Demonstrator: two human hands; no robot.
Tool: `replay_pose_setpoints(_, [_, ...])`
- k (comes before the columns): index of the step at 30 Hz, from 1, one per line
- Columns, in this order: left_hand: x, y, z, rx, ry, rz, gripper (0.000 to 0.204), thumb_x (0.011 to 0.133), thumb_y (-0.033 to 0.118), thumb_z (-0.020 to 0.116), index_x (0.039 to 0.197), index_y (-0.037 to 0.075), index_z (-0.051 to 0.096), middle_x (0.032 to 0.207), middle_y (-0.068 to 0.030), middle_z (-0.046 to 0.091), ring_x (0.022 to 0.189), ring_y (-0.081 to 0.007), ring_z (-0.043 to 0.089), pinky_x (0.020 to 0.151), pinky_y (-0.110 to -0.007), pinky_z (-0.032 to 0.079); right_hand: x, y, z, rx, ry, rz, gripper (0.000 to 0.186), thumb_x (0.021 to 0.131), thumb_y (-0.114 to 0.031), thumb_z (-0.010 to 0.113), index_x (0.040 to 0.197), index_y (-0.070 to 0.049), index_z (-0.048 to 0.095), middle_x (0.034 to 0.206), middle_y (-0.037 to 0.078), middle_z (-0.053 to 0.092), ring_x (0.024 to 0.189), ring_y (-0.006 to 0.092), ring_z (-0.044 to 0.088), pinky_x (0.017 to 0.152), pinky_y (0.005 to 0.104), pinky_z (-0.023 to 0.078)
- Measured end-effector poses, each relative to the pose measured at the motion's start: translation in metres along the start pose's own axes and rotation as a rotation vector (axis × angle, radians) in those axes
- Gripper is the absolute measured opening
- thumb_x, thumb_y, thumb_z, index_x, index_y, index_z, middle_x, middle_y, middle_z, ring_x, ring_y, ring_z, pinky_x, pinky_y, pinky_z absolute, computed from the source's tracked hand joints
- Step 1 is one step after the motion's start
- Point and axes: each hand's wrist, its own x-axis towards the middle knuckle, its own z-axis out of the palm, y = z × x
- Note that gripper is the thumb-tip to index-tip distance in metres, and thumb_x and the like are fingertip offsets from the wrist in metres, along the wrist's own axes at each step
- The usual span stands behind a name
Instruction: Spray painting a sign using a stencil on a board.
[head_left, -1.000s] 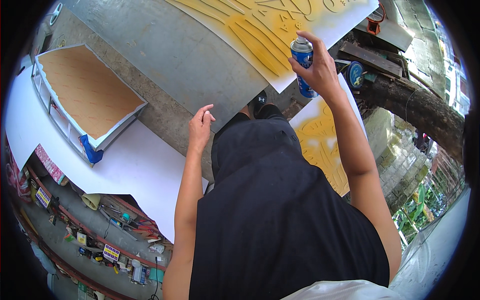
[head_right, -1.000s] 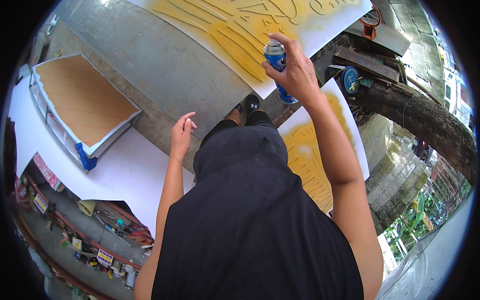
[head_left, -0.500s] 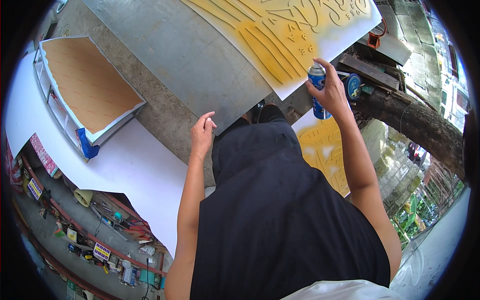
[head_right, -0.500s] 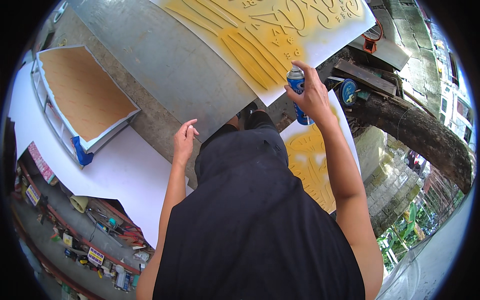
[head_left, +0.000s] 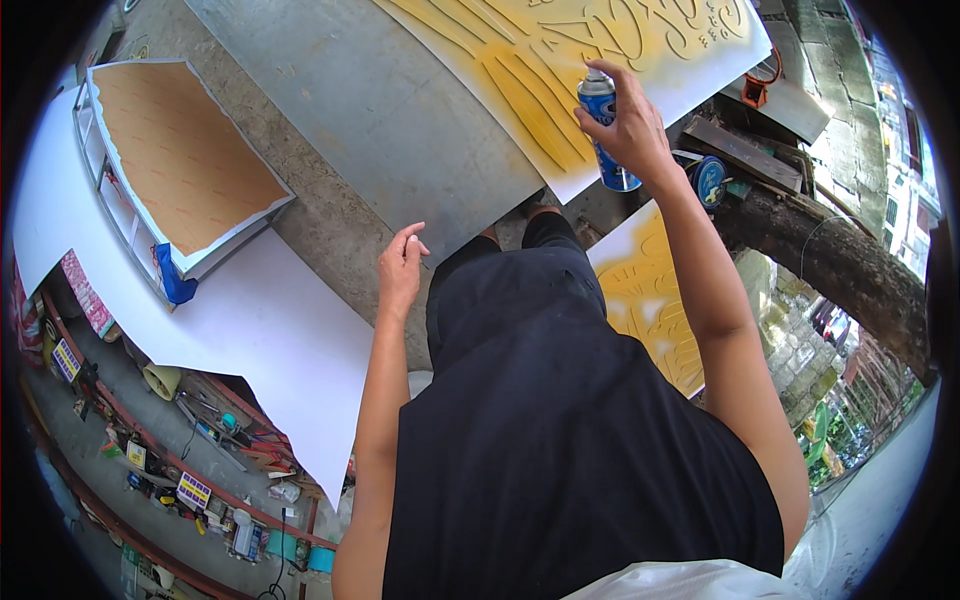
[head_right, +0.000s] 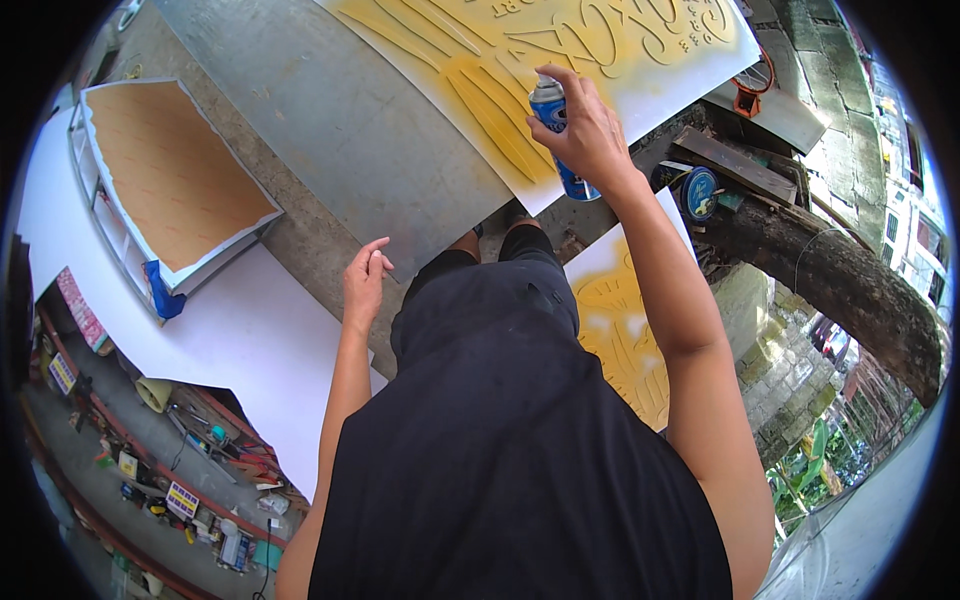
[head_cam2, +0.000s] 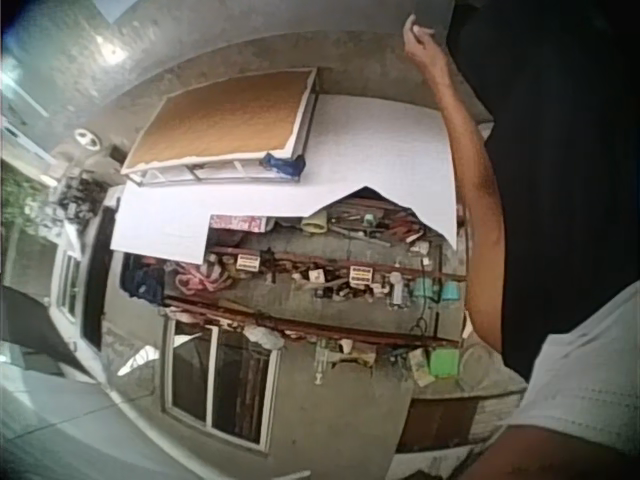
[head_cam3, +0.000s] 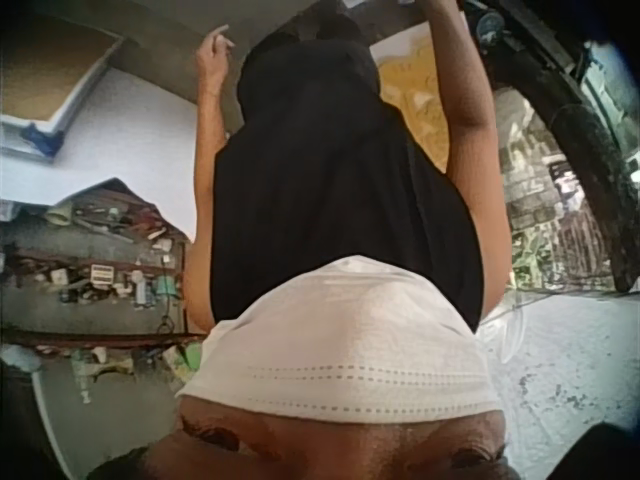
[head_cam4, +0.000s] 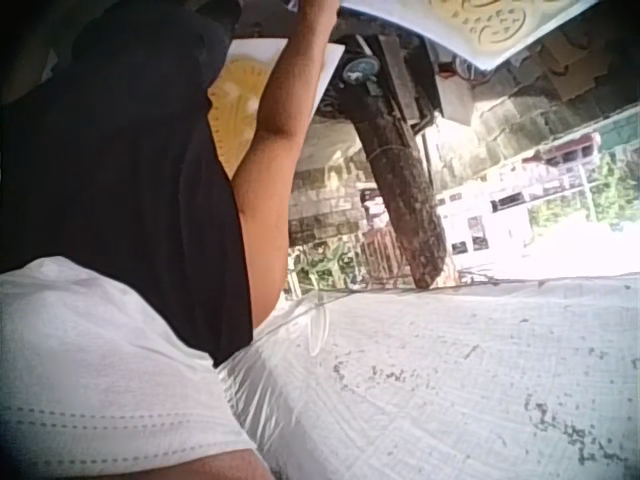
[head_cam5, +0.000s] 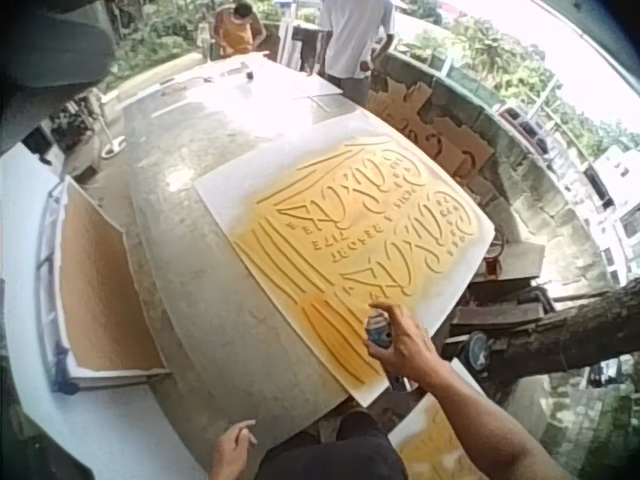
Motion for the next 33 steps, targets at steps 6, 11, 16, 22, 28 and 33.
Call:
replay_pose_setpoints(6, [-0.005, 0.003, 0.016, -0.006, 0.027, -0.010, 0.032, 0.106, 0.018, 0.053, 0.128, 0.007, 0.073, 0.083, -0.0036, 0.071, 0.077, -0.0127, 0.063, 0.074, -0.032, 0.051, -0.023, 0.011, -0.018, -0.002, -0.058, 0.061, 0.069, 0.089, -0.031, 0.079, 0.150, -0.026, 0.046, 0.124, 0.023, 0.064, 0.110, 0.0469, 0.068, 0.093, 0.0538, 0.056])
replay_pose_setpoints(11, [0.002, 0.020, 0.024, 0.002, 0.026, 0.000, 0.033, 0.106, 0.018, 0.053, 0.128, 0.007, 0.073, 0.082, -0.0036, 0.070, 0.076, -0.0135, 0.063, 0.074, -0.031, 0.052, 0.018, 0.007, -0.015, 0.003, -0.007, -0.046, 0.069, 0.090, -0.035, 0.078, 0.151, -0.026, 0.047, 0.120, 0.023, 0.064, 0.112, 0.0446, 0.067, 0.095, 0.0518, 0.055])
replay_pose_setpoints(16, [-0.001, 0.016, 0.026, -0.018, 0.043, 0.028, 0.032, 0.106, 0.018, 0.053, 0.129, 0.008, 0.073, 0.082, -0.0033, 0.070, 0.076, -0.0129, 0.061, 0.074, -0.031, 0.051, 0.043, 0.018, -0.004, -0.069, -0.008, -0.067, 0.068, 0.093, -0.037, 0.076, 0.152, -0.027, 0.044, 0.126, 0.023, 0.065, 0.115, 0.0438, 0.067, 0.100, 0.0504, 0.054])
replay_pose_setpoints(22, [-0.005, 0.017, 0.029, -0.001, 0.036, -0.013, 0.032, 0.107, 0.018, 0.053, 0.129, 0.007, 0.073, 0.083, -0.0038, 0.070, 0.076, -0.0127, 0.061, 0.074, -0.031, 0.051, 0.027, 0.030, -0.006, -0.061, -0.030, -0.045, 0.066, 0.091, -0.037, 0.076, 0.149, -0.024, 0.048, 0.115, 0.023, 0.064, 0.110, 0.0431, 0.067, 0.094, 0.0498, 0.055])
replay_pose_setpoints(28, [0.003, 0.019, 0.035, 0.003, 0.017, -0.004, 0.032, 0.107, 0.018, 0.053, 0.129, 0.008, 0.073, 0.083, -0.0037, 0.070, 0.076, -0.0128, 0.061, 0.075, -0.031, 0.051, -0.007, 0.031, -0.023, -0.024, -0.080, 0.041, 0.065, 0.090, -0.034, 0.076, 0.147, -0.023, 0.049, 0.122, 0.023, 0.065, 0.111, 0.0451, 0.068, 0.094, 0.0510, 0.055])
replay_pose_setpoints(33, [0.008, 0.018, 0.035, -0.003, -0.009, 0.027, 0.032, 0.107, 0.018, 0.053, 0.129, 0.007, 0.073, 0.082, -0.0036, 0.069, 0.076, -0.0128, 0.061, 0.075, -0.031, 0.051, -0.050, 0.044, -0.037, -0.031, -0.100, 0.106, 0.065, 0.089, -0.031, 0.077, 0.147, -0.022, 0.050, 0.121, 0.022, 0.065, 0.109, 0.0454, 0.068, 0.094, 0.0513, 0.055])
